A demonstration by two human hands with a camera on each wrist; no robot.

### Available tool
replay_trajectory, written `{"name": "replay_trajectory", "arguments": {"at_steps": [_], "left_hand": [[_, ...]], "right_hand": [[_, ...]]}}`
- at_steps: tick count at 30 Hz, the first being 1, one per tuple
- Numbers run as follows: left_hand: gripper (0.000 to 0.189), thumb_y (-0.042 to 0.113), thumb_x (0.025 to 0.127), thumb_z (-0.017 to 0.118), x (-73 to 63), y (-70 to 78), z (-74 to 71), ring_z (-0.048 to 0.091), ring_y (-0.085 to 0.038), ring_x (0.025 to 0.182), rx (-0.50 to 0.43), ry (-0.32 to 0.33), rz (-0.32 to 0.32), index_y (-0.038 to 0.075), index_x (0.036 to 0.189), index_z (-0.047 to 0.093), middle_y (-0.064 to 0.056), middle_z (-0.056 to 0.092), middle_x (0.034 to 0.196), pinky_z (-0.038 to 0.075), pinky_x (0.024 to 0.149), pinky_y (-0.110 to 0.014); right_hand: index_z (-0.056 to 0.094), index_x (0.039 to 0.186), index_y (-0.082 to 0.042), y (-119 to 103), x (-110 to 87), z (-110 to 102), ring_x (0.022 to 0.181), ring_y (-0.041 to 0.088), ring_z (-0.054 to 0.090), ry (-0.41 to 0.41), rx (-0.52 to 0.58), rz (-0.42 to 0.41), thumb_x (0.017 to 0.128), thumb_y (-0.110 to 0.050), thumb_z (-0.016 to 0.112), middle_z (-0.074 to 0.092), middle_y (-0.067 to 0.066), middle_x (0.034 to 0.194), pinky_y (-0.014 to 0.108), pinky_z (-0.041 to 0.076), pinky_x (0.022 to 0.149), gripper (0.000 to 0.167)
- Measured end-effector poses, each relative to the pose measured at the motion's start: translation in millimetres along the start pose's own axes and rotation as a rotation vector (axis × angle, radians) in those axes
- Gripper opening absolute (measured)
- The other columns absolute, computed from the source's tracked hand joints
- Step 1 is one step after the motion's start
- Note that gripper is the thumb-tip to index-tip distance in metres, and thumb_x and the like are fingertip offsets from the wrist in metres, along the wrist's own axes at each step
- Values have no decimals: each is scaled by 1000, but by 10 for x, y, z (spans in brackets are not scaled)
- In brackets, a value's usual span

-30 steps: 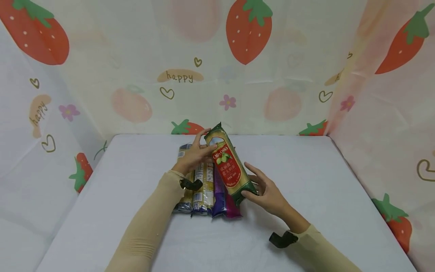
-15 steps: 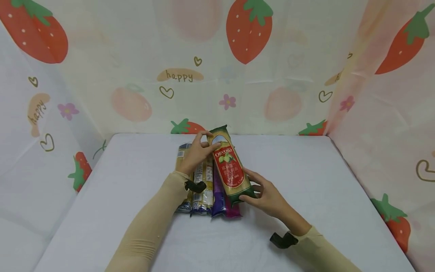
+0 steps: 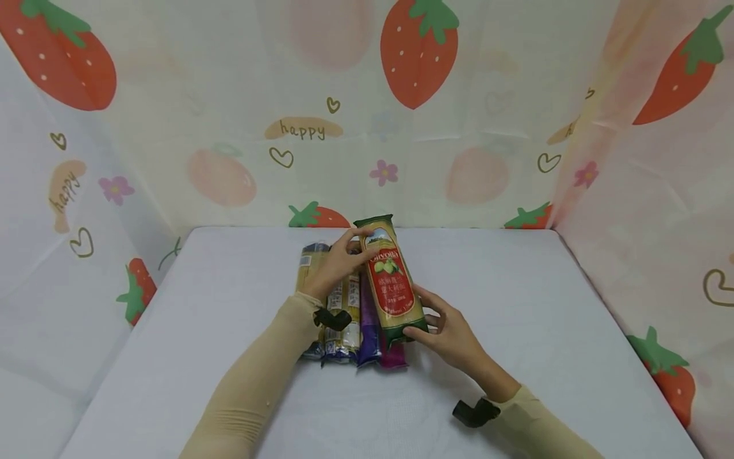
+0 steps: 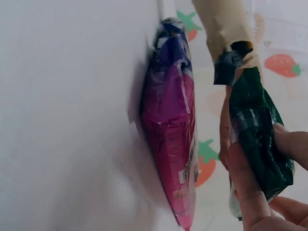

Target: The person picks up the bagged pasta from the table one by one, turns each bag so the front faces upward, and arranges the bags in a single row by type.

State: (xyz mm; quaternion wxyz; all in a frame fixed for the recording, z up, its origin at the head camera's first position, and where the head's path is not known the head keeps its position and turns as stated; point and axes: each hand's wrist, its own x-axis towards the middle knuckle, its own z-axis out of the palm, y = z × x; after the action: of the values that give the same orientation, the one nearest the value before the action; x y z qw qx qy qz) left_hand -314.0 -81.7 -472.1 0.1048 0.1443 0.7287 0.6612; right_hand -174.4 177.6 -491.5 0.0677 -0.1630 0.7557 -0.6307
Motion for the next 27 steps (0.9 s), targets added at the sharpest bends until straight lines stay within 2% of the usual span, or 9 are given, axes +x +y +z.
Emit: {"name": "replay_trajectory", "arguments": {"at_steps": [4, 8, 15, 21, 27], "left_hand": [[57, 29, 105, 74, 27, -17, 64, 65, -36, 120, 52, -39, -36, 23, 157, 50, -22, 56, 144, 56, 101, -60], [60, 29, 104, 75, 83, -40, 137, 66, -38, 122, 95, -47, -46, 24, 159, 50, -22, 57, 145, 59, 97, -55], [63, 22, 105, 73, 161, -34, 311, 64, -40, 127, 82, -69, -39, 23, 163, 48, -24, 52, 153, 58, 99, -55], [68, 25, 103, 76, 232, -46, 440, 63, -37, 127, 87, -68, -84, 24, 164, 46, -21, 50, 156, 56, 102, -55], [71, 19, 103, 76, 365, -32, 581, 62, -40, 132, 103, -101, -62, 15, 166, 42, -25, 51, 156, 55, 106, -54]], "right_hand": [[38, 167, -11, 15, -22, -23, 131, 46, 64, 18, -16, 14, 95, -7, 83, 49, 26, 154, 33, 63, 92, 86], [37, 168, -11, 33, -37, -60, 133, 47, 62, 29, -23, 21, 96, -6, 82, 46, 26, 157, 34, 63, 93, 85], [36, 168, -8, 61, -73, -157, 134, 49, 61, 53, -43, 34, 97, -4, 81, 40, 25, 164, 32, 62, 94, 84], [35, 168, -7, 97, -73, -252, 135, 48, 60, 73, -52, 67, 97, -4, 80, 38, 25, 167, 30, 62, 93, 84], [33, 168, -4, 121, -69, -387, 136, 49, 59, 105, -102, 72, 98, -4, 79, 37, 27, 167, 28, 60, 95, 83]]}}
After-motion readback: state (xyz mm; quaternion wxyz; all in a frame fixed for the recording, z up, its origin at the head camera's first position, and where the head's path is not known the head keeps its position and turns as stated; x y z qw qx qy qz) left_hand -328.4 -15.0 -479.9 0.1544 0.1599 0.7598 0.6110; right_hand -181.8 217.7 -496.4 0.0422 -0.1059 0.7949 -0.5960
